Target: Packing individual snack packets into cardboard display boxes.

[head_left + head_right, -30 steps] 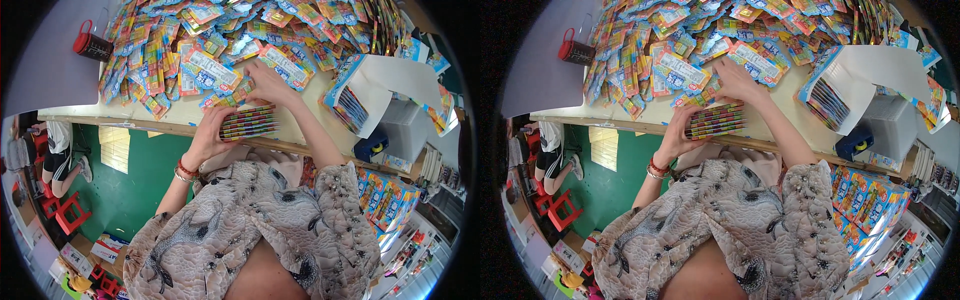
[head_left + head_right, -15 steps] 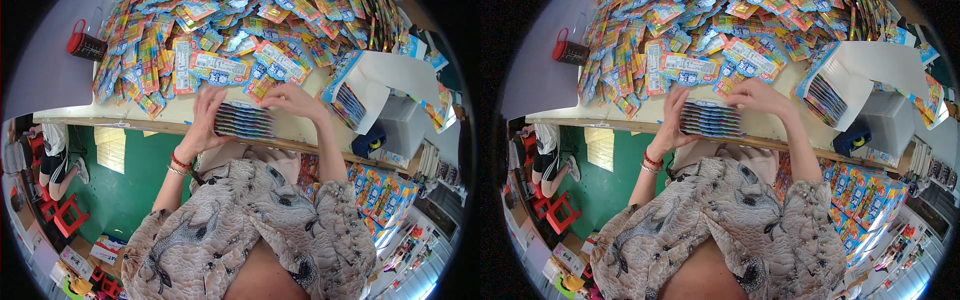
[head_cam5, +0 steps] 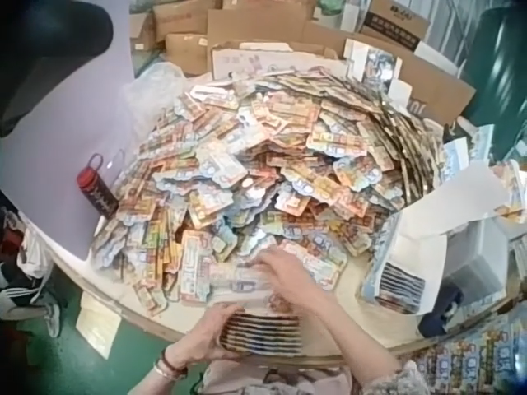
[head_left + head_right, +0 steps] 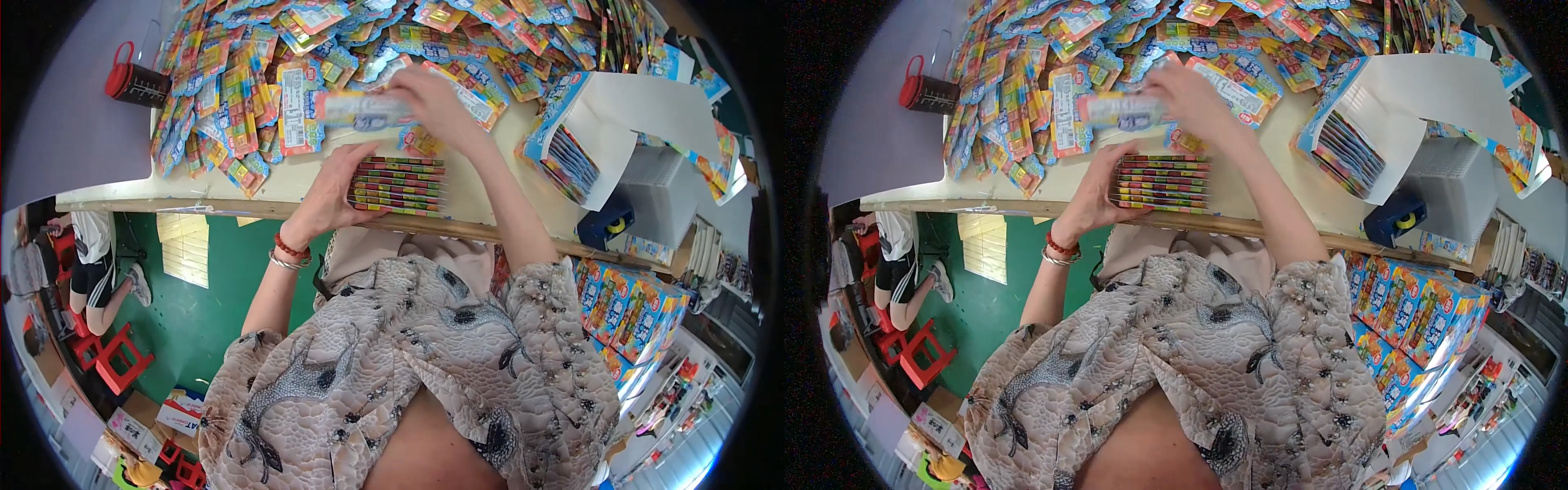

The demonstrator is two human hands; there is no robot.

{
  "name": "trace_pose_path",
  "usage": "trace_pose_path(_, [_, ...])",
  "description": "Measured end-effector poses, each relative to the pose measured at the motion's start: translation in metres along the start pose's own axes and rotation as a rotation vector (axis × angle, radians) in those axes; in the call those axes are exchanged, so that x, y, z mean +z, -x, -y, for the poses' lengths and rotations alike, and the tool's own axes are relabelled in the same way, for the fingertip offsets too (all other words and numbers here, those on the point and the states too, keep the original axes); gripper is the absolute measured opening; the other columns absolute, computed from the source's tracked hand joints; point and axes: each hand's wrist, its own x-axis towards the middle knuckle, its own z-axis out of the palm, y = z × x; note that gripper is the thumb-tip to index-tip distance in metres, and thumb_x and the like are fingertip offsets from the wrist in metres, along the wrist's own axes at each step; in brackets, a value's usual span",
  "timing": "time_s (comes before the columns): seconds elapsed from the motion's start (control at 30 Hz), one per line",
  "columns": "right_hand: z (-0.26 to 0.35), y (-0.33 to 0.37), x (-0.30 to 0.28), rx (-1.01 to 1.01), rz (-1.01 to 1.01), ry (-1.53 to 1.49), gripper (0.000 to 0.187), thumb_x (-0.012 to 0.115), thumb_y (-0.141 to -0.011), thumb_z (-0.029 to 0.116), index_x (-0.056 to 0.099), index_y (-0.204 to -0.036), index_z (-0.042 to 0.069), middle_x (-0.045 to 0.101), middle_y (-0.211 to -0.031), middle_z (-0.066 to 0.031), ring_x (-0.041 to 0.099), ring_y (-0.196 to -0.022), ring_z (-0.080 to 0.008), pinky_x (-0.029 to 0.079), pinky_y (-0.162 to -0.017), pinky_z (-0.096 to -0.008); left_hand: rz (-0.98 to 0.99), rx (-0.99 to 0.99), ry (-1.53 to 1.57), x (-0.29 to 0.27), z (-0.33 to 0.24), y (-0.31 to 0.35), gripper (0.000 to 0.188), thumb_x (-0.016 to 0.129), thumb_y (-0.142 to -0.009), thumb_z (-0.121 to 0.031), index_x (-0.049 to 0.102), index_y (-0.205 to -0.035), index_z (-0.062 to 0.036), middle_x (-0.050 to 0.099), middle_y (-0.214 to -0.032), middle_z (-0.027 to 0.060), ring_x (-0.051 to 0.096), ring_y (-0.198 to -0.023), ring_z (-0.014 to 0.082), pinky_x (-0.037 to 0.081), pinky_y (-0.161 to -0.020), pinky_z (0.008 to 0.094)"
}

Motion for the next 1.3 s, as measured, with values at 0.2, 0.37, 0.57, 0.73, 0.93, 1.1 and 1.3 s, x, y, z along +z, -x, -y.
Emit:
trace_pose_path(0.2, [-0.025,0.058,-0.016,0.621,0.214,-0.407,0.016,0.057,-0.088,0.017,0.063,-0.093,0.003,0.057,-0.068,-0.0119,0.060,-0.069,-0.0261,0.048,-0.068,-0.0365,-0.017,0.094,-0.080,0.001,0.000,0.007,0.108,0.088,-0.056,-0.013,0.026,-0.144,-0.0071,0.037,-0.135,0.0209,0.048,-0.117,0.0346,0.043,-0.101,0.0399])
trace_pose_path(0.37, [0.004,0.089,-0.006,0.355,0.255,0.042,0.016,0.062,-0.085,0.020,0.066,-0.097,0.010,0.062,-0.089,-0.0100,0.059,-0.092,-0.0259,0.047,-0.078,-0.0394,-0.021,0.113,-0.044,0.000,-0.004,0.006,0.110,0.087,-0.054,-0.013,0.027,-0.146,-0.0091,0.033,-0.142,0.0189,0.040,-0.126,0.0345,0.039,-0.103,0.0420])
trace_pose_path(0.57, [0.003,0.070,-0.035,0.350,-0.073,0.467,0.033,0.067,-0.079,0.019,0.062,-0.112,0.012,0.057,-0.118,-0.0100,0.047,-0.119,-0.0322,0.039,-0.094,-0.0503,0.230,0.054,-0.160,-0.011,-0.017,-0.011,0.095,0.087,-0.056,-0.015,0.039,-0.139,-0.0089,0.043,-0.136,0.0120,0.038,-0.128,0.0334,0.033,-0.107,0.0420])
trace_pose_path(0.73, [-0.057,0.077,-0.029,0.117,-0.172,0.417,0.041,0.064,-0.081,0.013,0.057,-0.121,0.009,0.057,-0.126,-0.0120,0.051,-0.119,-0.0326,0.044,-0.094,-0.0455,0.278,-0.020,0.134,-0.013,-0.012,-0.025,0.094,0.083,-0.059,-0.012,0.033,-0.139,-0.0080,0.042,-0.132,0.0145,0.043,-0.123,0.0329,0.037,-0.104,0.0396])
trace_pose_path(0.93, [-0.008,0.100,-0.043,0.188,-0.172,0.161,0.031,0.058,-0.087,0.006,0.060,-0.118,0.005,0.068,-0.100,-0.0120,0.066,-0.090,-0.0284,0.051,-0.079,-0.0334,0.331,0.022,0.030,-0.007,-0.012,-0.024,0.098,0.087,-0.061,-0.014,0.030,-0.140,-0.0070,0.036,-0.138,0.0157,0.035,-0.133,0.0304,0.031,-0.110,0.0380])
trace_pose_path(1.1, [-0.010,0.124,-0.034,0.330,-0.034,-0.346,0.020,0.058,-0.090,0.007,0.064,-0.108,0.000,0.068,-0.089,-0.0117,0.065,-0.079,-0.0194,0.049,-0.075,-0.0287,0.126,0.089,-0.055,0.004,-0.005,-0.017,0.117,0.086,-0.062,-0.019,0.007,-0.148,-0.0076,0.029,-0.145,0.0208,0.026,-0.138,0.0342,0.025,-0.113,0.0397])
trace_pose_path(1.3, [0.002,0.120,-0.017,0.444,0.196,-0.411,0.032,0.045,-0.100,0.023,0.062,-0.111,-0.001,0.065,-0.093,-0.0092,0.061,-0.089,-0.0159,0.046,-0.083,-0.0290,0.200,0.055,0.175,0.008,0.012,-0.021,0.137,0.088,-0.062,-0.019,-0.017,-0.149,-0.0117,0.017,-0.152,0.0210,0.030,-0.136,0.0329,0.029,-0.111,0.0403])
